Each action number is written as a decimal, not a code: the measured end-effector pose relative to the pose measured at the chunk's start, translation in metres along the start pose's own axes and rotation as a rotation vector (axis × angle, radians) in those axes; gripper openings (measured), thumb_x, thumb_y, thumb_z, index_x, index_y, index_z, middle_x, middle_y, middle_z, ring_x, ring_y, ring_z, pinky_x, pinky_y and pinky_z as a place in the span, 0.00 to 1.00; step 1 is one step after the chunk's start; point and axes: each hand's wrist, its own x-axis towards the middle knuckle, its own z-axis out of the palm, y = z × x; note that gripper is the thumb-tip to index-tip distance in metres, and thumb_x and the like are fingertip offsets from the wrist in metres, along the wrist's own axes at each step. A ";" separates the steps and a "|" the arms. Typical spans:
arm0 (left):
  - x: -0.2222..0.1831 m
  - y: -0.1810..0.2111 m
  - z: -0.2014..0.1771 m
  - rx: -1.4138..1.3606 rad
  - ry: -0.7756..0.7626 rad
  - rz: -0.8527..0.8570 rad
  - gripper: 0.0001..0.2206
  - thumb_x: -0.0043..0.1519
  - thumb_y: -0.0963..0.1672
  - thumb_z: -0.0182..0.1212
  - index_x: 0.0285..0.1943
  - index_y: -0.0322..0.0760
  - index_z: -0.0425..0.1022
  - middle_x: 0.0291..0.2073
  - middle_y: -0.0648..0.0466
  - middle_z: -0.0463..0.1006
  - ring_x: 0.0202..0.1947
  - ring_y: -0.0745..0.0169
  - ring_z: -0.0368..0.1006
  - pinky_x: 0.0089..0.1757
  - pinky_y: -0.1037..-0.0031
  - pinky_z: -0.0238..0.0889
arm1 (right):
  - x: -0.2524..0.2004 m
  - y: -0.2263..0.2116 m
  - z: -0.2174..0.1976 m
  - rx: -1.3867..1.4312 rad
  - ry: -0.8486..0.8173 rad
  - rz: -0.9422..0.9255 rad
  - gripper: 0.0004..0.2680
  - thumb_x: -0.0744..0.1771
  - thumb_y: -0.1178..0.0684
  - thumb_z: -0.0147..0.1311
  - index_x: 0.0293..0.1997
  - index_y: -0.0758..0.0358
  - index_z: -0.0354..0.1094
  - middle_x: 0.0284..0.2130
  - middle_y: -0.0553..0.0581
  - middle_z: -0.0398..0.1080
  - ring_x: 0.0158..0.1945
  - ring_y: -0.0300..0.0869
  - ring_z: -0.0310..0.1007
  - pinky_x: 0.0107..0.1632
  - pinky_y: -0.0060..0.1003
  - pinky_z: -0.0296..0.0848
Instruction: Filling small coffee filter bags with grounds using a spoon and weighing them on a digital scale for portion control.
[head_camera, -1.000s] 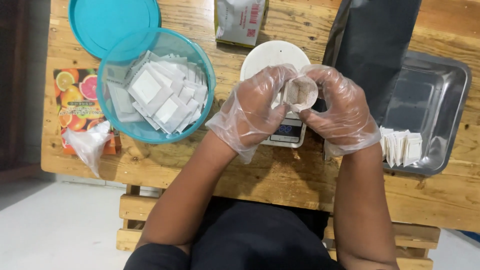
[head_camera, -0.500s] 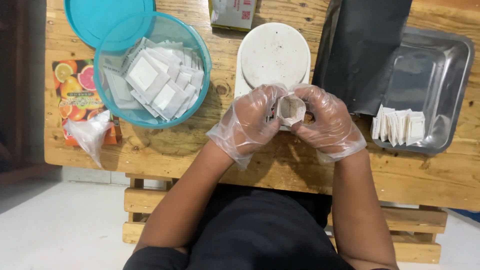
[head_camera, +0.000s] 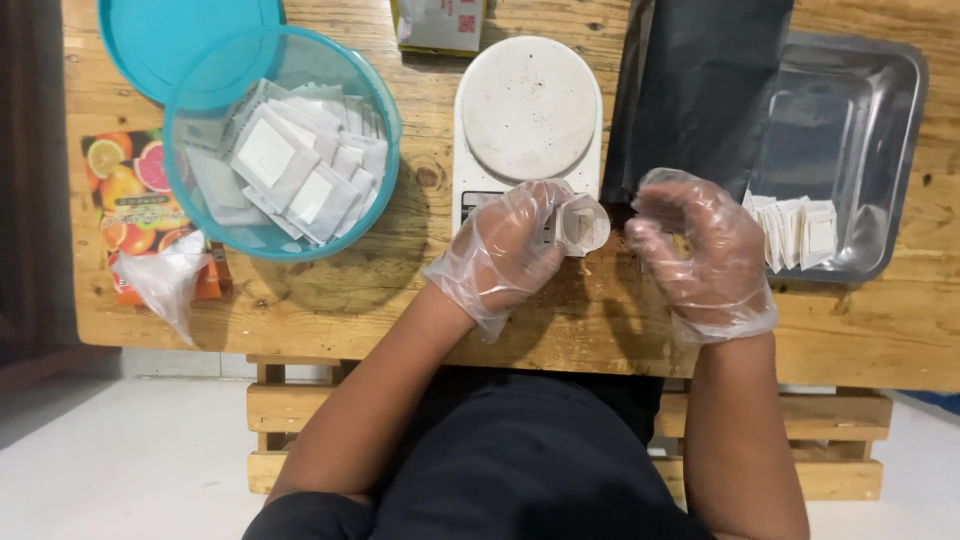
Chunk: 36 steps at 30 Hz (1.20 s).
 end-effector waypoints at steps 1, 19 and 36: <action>-0.001 -0.004 0.008 0.013 0.004 0.004 0.18 0.54 0.39 0.64 0.54 0.35 0.71 0.39 0.44 0.79 0.45 0.41 0.79 0.48 0.52 0.75 | -0.006 0.010 -0.001 -0.129 0.080 0.021 0.13 0.66 0.57 0.68 0.55 0.66 0.73 0.43 0.60 0.74 0.47 0.51 0.79 0.46 0.42 0.79; 0.004 -0.007 0.048 0.023 -0.053 -0.041 0.19 0.54 0.40 0.65 0.55 0.36 0.72 0.39 0.40 0.80 0.46 0.35 0.79 0.45 0.50 0.76 | -0.023 0.031 0.036 -0.604 0.019 0.778 0.08 0.67 0.45 0.61 0.39 0.59 0.75 0.29 0.62 0.78 0.40 0.62 0.80 0.42 0.58 0.76; 0.021 0.001 0.044 -0.078 -0.061 -0.019 0.17 0.55 0.39 0.63 0.54 0.33 0.74 0.33 0.42 0.80 0.35 0.41 0.80 0.38 0.54 0.78 | -0.018 0.008 0.043 -0.444 0.184 0.764 0.05 0.69 0.53 0.53 0.48 0.58 0.68 0.31 0.71 0.76 0.42 0.68 0.77 0.43 0.64 0.74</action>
